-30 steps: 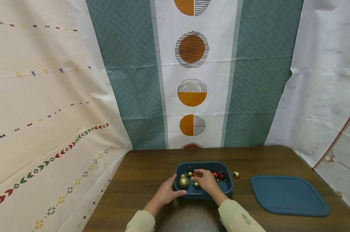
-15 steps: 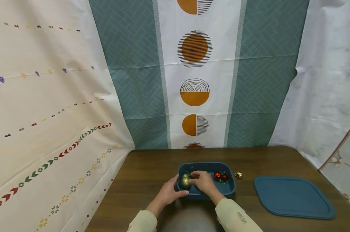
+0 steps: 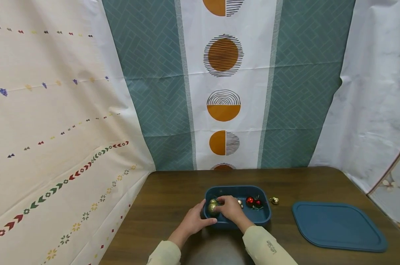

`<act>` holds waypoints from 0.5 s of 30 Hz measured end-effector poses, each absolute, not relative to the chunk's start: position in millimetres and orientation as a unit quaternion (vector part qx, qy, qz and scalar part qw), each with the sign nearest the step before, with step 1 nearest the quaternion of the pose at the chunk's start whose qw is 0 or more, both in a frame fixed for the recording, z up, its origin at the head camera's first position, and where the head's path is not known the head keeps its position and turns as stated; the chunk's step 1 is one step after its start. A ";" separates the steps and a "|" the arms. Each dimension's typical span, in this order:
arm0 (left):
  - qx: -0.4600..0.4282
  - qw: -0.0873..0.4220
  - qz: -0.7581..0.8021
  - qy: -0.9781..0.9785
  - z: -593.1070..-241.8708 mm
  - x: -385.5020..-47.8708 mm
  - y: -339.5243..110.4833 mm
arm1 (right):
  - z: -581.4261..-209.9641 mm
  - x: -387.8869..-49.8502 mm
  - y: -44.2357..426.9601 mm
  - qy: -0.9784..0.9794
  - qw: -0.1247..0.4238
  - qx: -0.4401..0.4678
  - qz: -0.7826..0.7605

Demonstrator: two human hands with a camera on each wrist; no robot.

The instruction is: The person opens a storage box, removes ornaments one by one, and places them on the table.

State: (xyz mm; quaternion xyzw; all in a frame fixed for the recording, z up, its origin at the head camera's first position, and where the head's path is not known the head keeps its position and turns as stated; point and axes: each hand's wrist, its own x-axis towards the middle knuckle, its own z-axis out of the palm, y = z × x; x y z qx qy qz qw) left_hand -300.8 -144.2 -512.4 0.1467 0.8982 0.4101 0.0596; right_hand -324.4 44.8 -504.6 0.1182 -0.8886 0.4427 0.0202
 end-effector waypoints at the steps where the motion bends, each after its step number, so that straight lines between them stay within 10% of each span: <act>1: 0.148 0.059 0.410 0.898 -512.7 -300.9 -144.2 | -504.4 -324.6 44.2 -0.890 0.021 0.119 0.439; 15: 0.145 0.064 0.412 0.897 -510.8 -300.1 -143.9 | -505.6 -329.5 38.8 -0.909 0.022 0.159 0.386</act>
